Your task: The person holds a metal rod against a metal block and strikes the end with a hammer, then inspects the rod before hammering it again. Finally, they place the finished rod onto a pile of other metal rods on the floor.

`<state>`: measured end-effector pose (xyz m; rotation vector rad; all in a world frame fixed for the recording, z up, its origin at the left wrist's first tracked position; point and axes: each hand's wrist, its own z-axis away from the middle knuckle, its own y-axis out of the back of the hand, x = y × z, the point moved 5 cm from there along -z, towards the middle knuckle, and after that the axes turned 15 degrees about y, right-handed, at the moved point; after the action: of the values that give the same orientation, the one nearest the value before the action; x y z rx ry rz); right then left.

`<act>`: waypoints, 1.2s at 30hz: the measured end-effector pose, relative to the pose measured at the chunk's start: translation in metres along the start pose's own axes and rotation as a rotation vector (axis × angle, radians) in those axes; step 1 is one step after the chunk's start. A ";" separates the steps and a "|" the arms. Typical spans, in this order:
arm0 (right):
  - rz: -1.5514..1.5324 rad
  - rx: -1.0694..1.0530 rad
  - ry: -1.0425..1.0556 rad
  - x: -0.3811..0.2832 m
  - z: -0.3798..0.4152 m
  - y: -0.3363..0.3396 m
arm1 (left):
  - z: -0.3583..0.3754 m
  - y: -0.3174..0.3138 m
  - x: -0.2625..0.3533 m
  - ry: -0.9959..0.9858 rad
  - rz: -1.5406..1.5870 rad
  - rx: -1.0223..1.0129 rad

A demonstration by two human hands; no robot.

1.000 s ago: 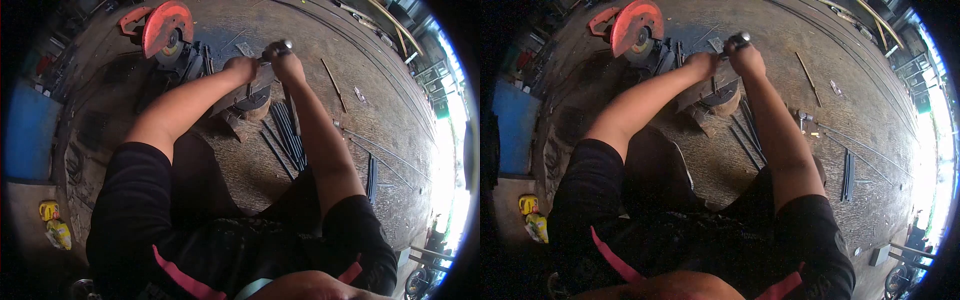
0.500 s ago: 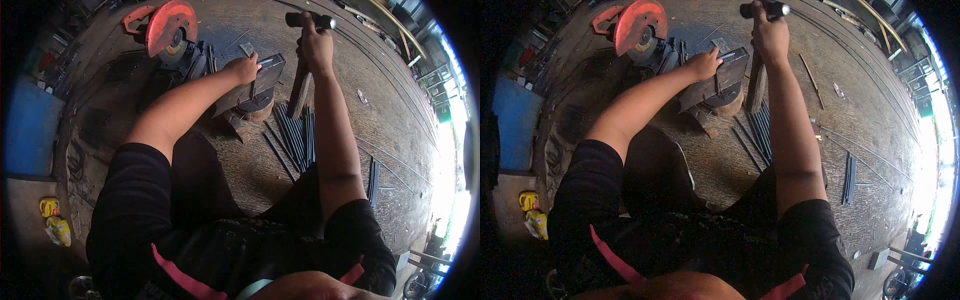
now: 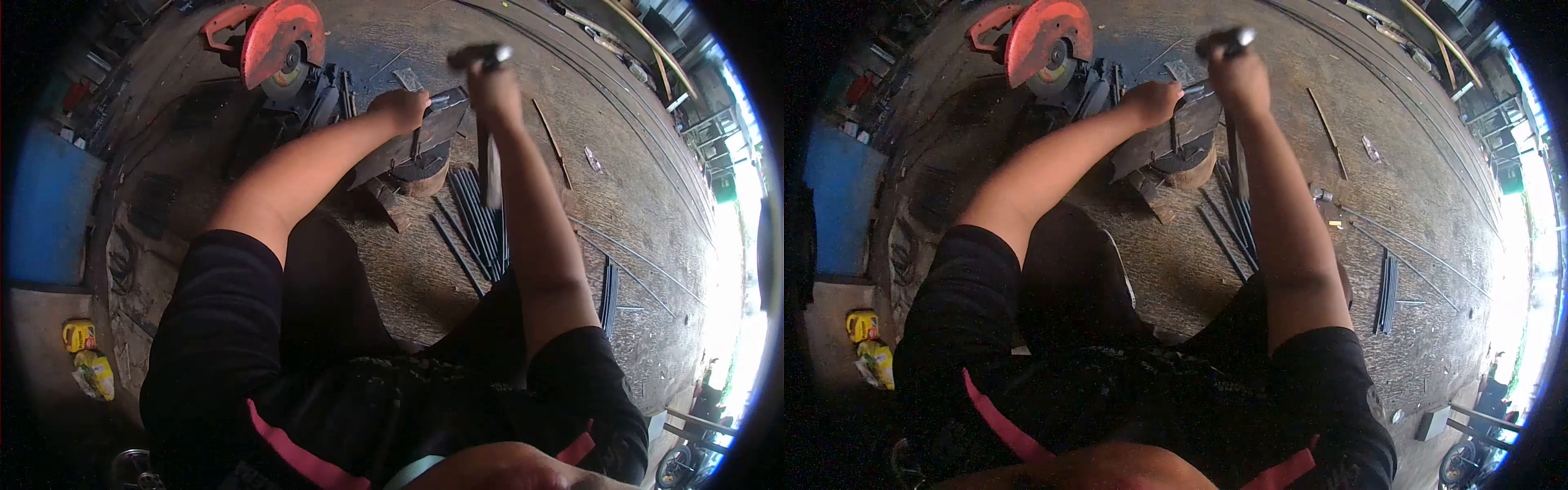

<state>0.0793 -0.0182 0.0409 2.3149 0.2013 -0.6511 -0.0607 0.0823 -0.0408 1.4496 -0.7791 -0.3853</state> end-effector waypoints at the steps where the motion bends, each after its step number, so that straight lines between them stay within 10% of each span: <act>1: -0.021 -0.098 -0.051 0.012 0.019 -0.016 | 0.001 0.001 0.003 -0.001 -0.001 0.009; 5: -0.221 -0.307 -0.425 0.019 0.029 -0.014 | 0.013 0.011 0.005 0.110 -0.037 -0.039; 15: -0.377 0.387 -0.026 -0.046 -0.021 0.075 | 0.009 0.010 0.006 0.041 0.029 0.003; 19: -0.009 -0.352 -0.181 0.031 0.025 -0.033 | 0.010 0.007 0.008 0.073 -0.071 -0.015; 22: -0.052 -0.429 -0.386 0.025 0.026 -0.009 | 0.013 0.014 0.007 0.079 -0.001 -0.060; 36: -0.191 -0.096 -0.163 -0.023 -0.009 0.028 | -0.032 -0.032 -0.021 0.101 0.204 -0.124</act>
<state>0.0725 -0.0322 0.0749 2.1560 0.3724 -0.9014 -0.0472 0.1160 -0.0746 1.2513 -0.7994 -0.1991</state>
